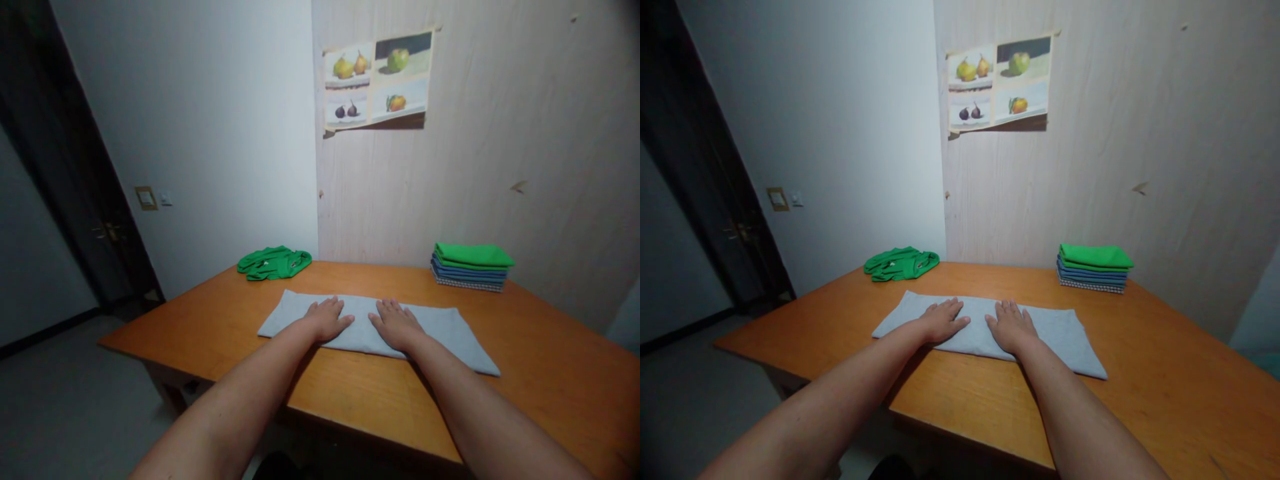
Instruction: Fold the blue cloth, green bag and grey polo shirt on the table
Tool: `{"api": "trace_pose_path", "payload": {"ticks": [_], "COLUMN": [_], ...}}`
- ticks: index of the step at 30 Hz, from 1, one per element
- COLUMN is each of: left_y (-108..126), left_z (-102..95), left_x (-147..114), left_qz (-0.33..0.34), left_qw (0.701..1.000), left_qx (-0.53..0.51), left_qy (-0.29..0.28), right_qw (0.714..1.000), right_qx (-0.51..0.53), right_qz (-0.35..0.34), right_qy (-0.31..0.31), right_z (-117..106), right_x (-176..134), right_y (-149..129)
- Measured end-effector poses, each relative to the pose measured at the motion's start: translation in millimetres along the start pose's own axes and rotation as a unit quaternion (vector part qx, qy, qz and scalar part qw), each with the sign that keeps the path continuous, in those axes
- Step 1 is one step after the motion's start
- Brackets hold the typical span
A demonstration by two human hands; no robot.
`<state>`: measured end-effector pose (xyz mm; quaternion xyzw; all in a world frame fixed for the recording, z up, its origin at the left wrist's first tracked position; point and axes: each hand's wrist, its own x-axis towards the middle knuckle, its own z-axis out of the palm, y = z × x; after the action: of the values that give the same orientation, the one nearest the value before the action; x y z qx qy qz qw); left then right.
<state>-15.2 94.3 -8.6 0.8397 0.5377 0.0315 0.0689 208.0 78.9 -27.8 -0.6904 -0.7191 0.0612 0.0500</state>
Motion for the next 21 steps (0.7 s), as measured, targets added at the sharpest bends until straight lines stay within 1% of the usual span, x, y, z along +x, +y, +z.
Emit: {"api": "trace_pose_path", "payload": {"ticks": [3,5,8,10,14,18,21], "left_y": [-15,-23,-33,-41,-64,-77,-85], "left_z": [0.0,1.3,1.0,-1.2,-5.0,-8.5,-18.5], "left_x": [1,1,0,-2,-8,-8,-7], "left_qz": [-0.036,-0.058,-0.046,-0.037,-0.070,-0.093,-0.116], "left_qw": [0.999,0.998,0.999,0.999,0.996,0.994,0.988], "left_qx": [0.010,0.020,0.021,0.014,0.009,-0.019,-0.059], "left_qy": [0.024,0.030,0.019,0.022,0.046,0.054,0.078], "right_qw": [1.000,1.000,1.000,1.000,1.000,1.000,1.000], "right_qx": [-0.002,-0.002,-0.001,0.000,0.004,0.009,0.013], "right_qz": [-0.001,-0.003,-0.004,-0.006,-0.009,-0.008,-0.006], "right_qy": [0.001,0.004,0.009,0.010,0.014,0.018,0.021], "right_z": [0,1,3,4,7,8,9], "right_x": [0,0,0,1,3,4,3], "right_y": [0,0,2,2,3,3,3]}}
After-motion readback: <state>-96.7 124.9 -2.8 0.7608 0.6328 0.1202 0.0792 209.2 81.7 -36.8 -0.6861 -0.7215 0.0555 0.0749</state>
